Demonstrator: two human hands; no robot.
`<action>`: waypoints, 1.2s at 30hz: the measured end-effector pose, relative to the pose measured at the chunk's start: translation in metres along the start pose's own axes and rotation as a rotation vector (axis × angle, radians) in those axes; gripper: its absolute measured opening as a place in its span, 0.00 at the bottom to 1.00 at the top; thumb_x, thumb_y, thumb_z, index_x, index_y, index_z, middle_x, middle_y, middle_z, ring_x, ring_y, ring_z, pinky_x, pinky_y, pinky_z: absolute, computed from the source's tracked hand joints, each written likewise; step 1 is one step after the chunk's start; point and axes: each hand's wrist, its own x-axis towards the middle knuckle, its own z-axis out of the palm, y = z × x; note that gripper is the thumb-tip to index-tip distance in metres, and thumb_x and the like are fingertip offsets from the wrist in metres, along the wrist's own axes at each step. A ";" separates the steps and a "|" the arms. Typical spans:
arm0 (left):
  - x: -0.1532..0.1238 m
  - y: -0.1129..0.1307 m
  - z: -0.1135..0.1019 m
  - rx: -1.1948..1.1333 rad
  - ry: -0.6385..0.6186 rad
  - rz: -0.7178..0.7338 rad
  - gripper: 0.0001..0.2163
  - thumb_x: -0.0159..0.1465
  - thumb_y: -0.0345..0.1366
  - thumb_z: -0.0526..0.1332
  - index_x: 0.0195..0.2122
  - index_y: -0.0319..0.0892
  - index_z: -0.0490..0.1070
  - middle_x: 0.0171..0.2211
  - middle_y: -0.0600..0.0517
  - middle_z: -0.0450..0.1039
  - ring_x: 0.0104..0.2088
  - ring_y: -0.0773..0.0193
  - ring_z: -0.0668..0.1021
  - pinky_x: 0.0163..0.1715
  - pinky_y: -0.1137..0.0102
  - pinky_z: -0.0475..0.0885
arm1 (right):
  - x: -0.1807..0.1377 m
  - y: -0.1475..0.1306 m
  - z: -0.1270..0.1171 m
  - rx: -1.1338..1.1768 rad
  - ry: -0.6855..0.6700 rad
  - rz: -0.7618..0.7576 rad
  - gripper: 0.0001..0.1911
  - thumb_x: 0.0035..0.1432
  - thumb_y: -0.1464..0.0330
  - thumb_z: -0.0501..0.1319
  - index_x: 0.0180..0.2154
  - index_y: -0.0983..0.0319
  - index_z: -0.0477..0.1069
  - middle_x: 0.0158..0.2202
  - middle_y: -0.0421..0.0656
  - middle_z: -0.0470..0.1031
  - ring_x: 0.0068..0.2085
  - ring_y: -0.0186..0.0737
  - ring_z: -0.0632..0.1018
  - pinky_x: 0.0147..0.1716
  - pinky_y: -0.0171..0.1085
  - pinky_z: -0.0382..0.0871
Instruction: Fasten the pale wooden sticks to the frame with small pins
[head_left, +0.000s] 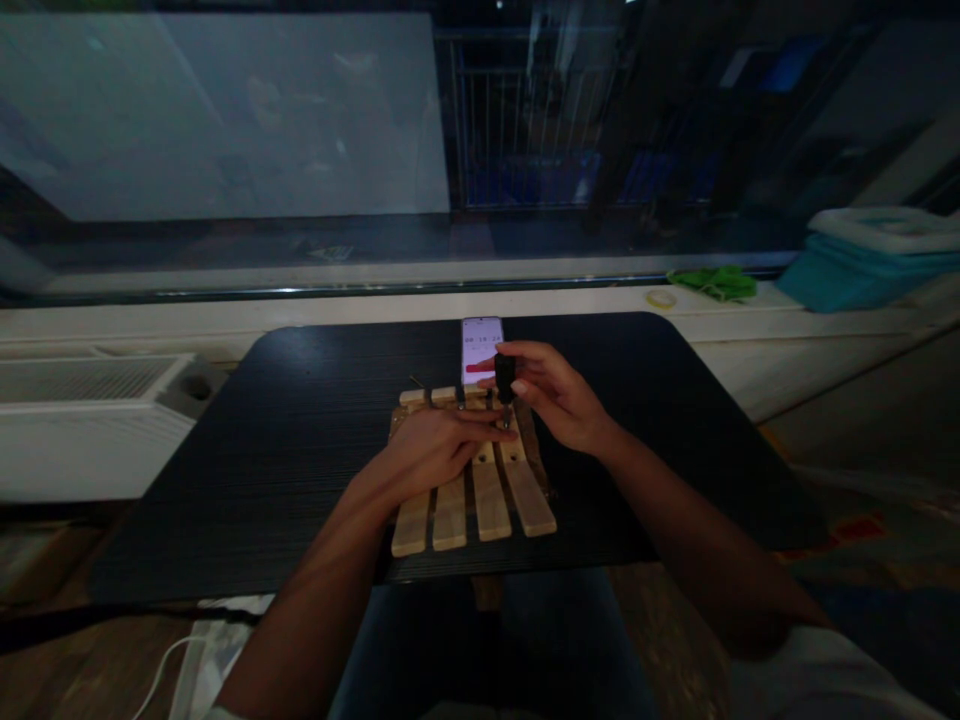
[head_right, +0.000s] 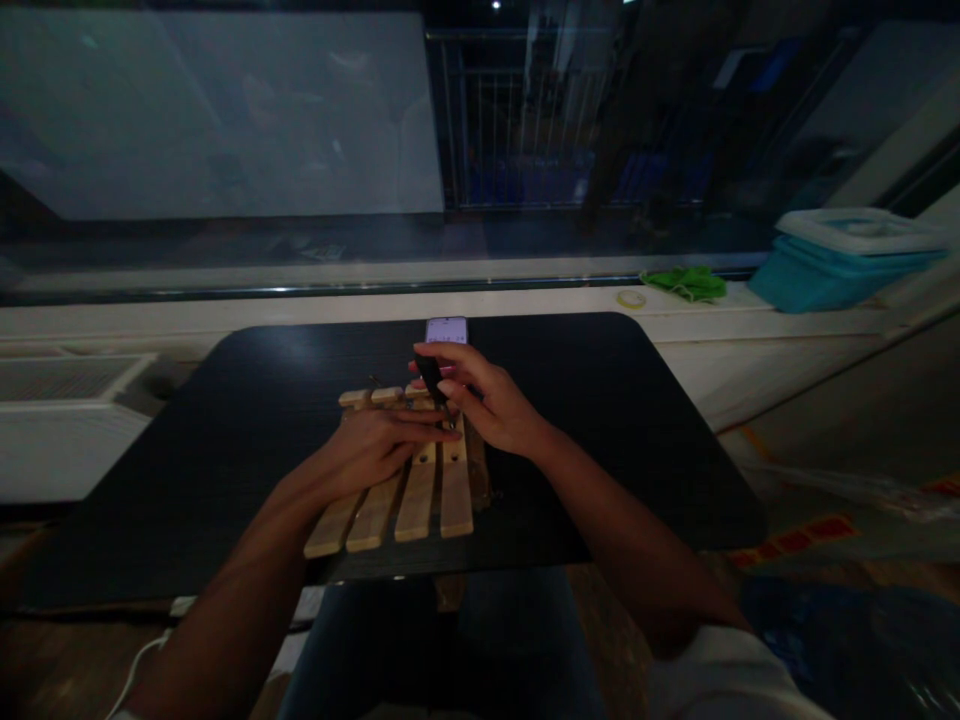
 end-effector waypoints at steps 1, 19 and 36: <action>0.000 0.000 0.000 0.000 -0.007 0.001 0.19 0.65 0.27 0.53 0.53 0.55 0.72 0.56 0.57 0.70 0.52 0.56 0.76 0.50 0.59 0.71 | 0.000 0.000 0.000 0.018 0.000 0.005 0.18 0.64 0.64 0.53 0.55 0.53 0.62 0.55 0.44 0.70 0.52 0.38 0.76 0.48 0.40 0.75; 0.000 -0.002 0.002 -0.001 -0.004 0.018 0.20 0.65 0.26 0.53 0.53 0.54 0.71 0.56 0.54 0.70 0.51 0.55 0.77 0.45 0.60 0.74 | 0.001 0.007 -0.001 -0.143 0.196 -0.051 0.18 0.57 0.65 0.63 0.50 0.51 0.67 0.49 0.39 0.73 0.41 0.35 0.77 0.39 0.37 0.75; 0.000 -0.002 0.002 0.007 -0.001 0.030 0.20 0.65 0.26 0.54 0.53 0.54 0.71 0.56 0.55 0.70 0.51 0.57 0.76 0.49 0.61 0.73 | -0.001 0.004 -0.003 -0.280 0.146 -0.102 0.19 0.60 0.66 0.59 0.54 0.51 0.64 0.49 0.40 0.74 0.42 0.36 0.78 0.40 0.39 0.76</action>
